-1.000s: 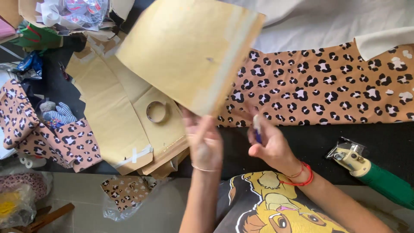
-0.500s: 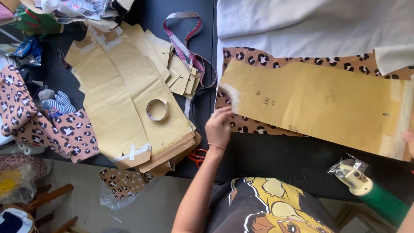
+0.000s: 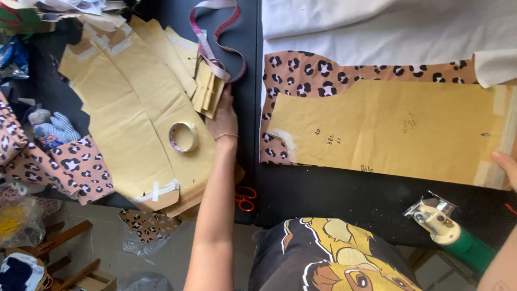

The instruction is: Preparing and securing paper patterns onto fabric using tape and a pen for layout

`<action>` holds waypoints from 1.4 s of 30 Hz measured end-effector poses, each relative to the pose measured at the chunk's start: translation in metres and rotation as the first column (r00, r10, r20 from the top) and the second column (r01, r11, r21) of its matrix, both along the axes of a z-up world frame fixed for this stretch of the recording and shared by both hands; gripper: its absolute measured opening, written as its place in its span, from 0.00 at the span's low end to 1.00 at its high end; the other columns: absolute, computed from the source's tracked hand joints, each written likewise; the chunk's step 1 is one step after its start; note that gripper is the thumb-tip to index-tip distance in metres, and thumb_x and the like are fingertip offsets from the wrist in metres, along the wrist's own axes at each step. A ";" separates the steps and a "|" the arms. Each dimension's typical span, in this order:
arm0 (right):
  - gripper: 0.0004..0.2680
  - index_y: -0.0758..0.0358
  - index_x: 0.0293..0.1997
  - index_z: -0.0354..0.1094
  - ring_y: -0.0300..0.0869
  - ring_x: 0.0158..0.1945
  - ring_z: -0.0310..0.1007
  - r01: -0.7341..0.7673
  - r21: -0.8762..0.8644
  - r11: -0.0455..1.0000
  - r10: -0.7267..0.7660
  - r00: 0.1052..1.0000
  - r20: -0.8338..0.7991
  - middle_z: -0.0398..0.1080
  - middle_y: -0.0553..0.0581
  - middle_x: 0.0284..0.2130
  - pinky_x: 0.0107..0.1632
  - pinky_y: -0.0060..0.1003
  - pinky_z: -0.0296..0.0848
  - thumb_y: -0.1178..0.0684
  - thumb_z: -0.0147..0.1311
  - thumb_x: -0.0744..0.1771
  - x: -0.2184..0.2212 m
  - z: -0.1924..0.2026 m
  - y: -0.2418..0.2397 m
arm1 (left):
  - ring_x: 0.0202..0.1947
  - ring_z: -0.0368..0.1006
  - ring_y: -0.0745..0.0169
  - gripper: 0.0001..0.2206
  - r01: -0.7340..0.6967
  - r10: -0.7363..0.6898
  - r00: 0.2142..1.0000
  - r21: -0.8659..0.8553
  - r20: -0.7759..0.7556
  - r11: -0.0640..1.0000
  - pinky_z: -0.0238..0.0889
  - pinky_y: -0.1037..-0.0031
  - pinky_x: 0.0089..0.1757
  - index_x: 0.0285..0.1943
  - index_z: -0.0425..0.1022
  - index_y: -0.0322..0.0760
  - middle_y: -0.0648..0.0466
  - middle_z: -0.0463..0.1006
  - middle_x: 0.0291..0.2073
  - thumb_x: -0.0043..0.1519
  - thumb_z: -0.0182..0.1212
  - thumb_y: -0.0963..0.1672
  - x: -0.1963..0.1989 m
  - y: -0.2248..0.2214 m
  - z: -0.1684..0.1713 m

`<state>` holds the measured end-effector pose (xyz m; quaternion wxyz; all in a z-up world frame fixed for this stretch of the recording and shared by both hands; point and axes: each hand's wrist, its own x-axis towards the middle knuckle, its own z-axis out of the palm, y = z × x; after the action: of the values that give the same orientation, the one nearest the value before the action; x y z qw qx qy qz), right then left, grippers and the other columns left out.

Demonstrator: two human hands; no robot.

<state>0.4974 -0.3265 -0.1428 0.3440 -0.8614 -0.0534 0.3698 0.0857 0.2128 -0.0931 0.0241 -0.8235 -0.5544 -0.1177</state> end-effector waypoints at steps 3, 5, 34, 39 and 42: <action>0.12 0.63 0.52 0.60 0.40 0.43 0.63 -0.007 0.116 0.993 -0.030 0.950 0.312 0.63 0.57 0.42 0.42 0.33 0.65 0.52 0.55 0.67 -0.003 -0.014 -0.014 | 0.53 0.60 0.58 0.17 -0.177 0.189 0.982 -0.315 0.008 0.932 0.63 0.63 0.37 0.58 0.53 0.66 0.61 0.62 0.55 0.59 0.41 0.49 0.011 0.012 0.027; 0.12 0.64 0.48 0.64 0.46 0.34 0.63 -0.122 -0.094 0.988 0.152 0.859 0.489 0.65 0.60 0.34 0.35 0.39 0.62 0.51 0.58 0.65 -0.025 0.043 0.033 | 0.53 0.60 0.55 0.16 -0.097 0.125 0.989 -0.271 0.085 0.958 0.59 0.65 0.43 0.56 0.59 0.56 0.57 0.63 0.54 0.57 0.41 0.46 0.010 0.011 0.047; 0.11 0.60 0.43 0.58 0.35 0.26 0.59 0.093 0.084 0.992 -0.125 0.800 0.586 0.62 0.53 0.28 0.27 0.31 0.60 0.59 0.62 0.65 -0.014 0.007 0.012 | 0.29 0.71 0.72 0.13 0.122 0.199 0.867 -0.583 0.457 0.803 0.62 0.76 0.37 0.45 0.68 0.43 0.56 0.69 0.37 0.52 0.54 0.47 -0.004 -0.137 0.102; 0.09 0.66 0.43 0.67 0.37 0.28 0.62 -0.055 0.013 0.998 0.028 0.683 0.730 0.66 0.55 0.27 0.30 0.33 0.63 0.58 0.66 0.65 -0.020 0.042 0.029 | 0.32 0.67 0.68 0.08 0.111 0.149 0.902 -0.551 0.405 0.827 0.60 0.73 0.33 0.37 0.70 0.44 0.59 0.70 0.29 0.52 0.54 0.47 -0.001 -0.143 0.106; 0.08 0.63 0.44 0.73 0.47 0.30 0.67 -0.162 -0.313 0.936 0.352 0.506 0.788 0.69 0.57 0.26 0.39 0.37 0.65 0.51 0.56 0.66 -0.006 0.044 0.009 | 0.32 0.67 0.66 0.06 0.118 0.139 0.892 -0.517 0.430 0.848 0.60 0.73 0.33 0.35 0.70 0.44 0.59 0.71 0.28 0.53 0.54 0.46 0.007 -0.142 0.111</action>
<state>0.4916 -0.3172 -0.0984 0.1300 -0.9442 -0.3006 -0.0333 0.0925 0.0708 0.0175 -0.3329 -0.7442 -0.5599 -0.1480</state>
